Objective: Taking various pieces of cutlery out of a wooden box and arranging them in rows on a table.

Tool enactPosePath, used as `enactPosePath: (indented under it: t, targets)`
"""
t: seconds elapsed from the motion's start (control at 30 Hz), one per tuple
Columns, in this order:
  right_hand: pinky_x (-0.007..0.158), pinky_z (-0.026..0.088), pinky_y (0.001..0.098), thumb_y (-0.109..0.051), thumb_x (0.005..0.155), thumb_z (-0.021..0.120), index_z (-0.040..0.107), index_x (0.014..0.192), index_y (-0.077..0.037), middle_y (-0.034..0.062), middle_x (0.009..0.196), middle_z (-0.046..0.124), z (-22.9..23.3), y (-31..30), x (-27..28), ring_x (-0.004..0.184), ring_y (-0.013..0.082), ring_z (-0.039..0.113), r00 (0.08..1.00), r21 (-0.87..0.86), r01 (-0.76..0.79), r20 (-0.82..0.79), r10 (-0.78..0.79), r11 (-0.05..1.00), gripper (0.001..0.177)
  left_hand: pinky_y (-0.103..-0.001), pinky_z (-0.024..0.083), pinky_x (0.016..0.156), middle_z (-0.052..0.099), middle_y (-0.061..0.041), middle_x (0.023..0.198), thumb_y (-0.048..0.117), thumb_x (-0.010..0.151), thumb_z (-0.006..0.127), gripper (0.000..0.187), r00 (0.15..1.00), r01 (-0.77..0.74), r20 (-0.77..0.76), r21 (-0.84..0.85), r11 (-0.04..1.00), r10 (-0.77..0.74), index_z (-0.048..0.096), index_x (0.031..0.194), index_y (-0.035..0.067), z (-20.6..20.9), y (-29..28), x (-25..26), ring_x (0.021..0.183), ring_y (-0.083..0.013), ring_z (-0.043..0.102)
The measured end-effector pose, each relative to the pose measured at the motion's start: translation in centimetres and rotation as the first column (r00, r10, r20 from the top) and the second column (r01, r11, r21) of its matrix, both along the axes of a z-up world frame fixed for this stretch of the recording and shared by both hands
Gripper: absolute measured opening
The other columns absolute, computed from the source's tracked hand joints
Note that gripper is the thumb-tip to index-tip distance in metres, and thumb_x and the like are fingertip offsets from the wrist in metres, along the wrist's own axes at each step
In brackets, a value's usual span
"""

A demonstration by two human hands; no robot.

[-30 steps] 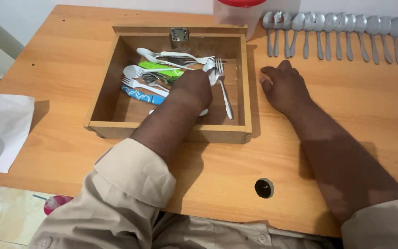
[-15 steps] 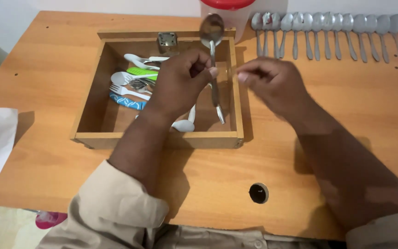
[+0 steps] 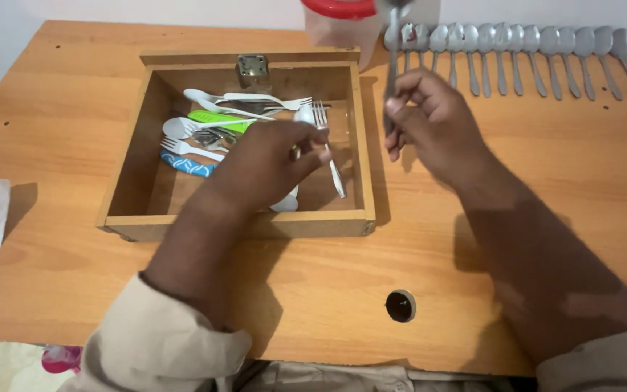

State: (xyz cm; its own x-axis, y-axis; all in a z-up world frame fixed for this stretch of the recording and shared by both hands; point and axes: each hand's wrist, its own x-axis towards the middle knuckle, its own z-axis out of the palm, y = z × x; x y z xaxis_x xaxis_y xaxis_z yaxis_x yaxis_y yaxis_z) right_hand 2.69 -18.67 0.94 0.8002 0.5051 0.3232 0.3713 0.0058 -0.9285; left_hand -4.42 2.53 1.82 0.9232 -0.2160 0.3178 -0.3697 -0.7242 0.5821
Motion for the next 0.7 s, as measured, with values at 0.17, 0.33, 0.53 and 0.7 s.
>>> enactPosePath:
  t: [0.17, 0.33, 0.53, 0.7]
  targets:
    - [0.047, 0.048, 0.0234, -0.006, 0.092, 0.045, 0.041, 0.104, -0.002, 0.0069, 0.076, 0.047, -0.9, -1.2, 1.9, 0.053, 0.012, 0.05, 0.974, 0.066, 0.19, -0.143, -0.179, 0.98, 0.013, -0.033, 0.045, 0.055, 0.066, -0.005, 0.077, 0.024, 0.077, 0.059, 0.023, 0.97, -0.107, -0.202, 0.163, 0.981, 0.139, 0.065, 0.095, 0.012, -0.6, 2.1, -0.2, 0.06, -0.0208, 0.058]
    - [0.054, 0.051, 0.0227, 0.007, 0.083, 0.04, 0.035, 0.119, 0.004, 0.0131, 0.081, 0.049, -3.4, -2.9, 4.6, 0.06, 0.0146, 0.054, 0.9, 0.013, 0.272, -0.356, -0.25, 0.962, 0.037, -0.031, 0.044, 0.056, 0.065, -0.004, 0.077, 0.026, 0.078, 0.059, 0.019, 0.954, -0.186, -0.209, 0.151, 0.971, 0.215, 0.067, 0.091, 0.013, -0.6, 3.6, -0.3, 0.063, -0.0185, 0.058]
    - [0.049, 0.058, 0.0358, 0.007, 0.078, 0.05, 0.043, 0.11, 0.004, 0.0139, 0.072, 0.053, -6.0, -3.8, 6.2, 0.051, 0.0237, 0.062, 0.801, -0.147, 0.192, -0.547, -0.241, 0.97, 0.033, -0.043, 0.048, 0.071, 0.066, -0.012, 0.08, 0.015, 0.078, 0.058, 0.024, 0.944, -0.176, -0.243, 0.207, 0.962, 0.225, 0.065, 0.1, 0.016, -0.7, 3.4, -0.4, 0.08, -0.0336, 0.062]
    - [0.045, 0.057, 0.0339, 0.006, 0.076, 0.054, 0.051, 0.107, 0.01, 0.0206, 0.068, 0.059, -4.5, -3.1, 5.2, 0.05, 0.0235, 0.063, 0.794, -0.284, 0.136, -0.542, -0.276, 0.949, 0.031, -0.04, 0.049, 0.072, 0.067, -0.007, 0.081, 0.02, 0.077, 0.057, 0.024, 0.921, -0.182, -0.291, 0.269, 0.946, 0.26, 0.064, 0.1, 0.019, -0.7, 3.2, -0.3, 0.08, -0.0294, 0.062]
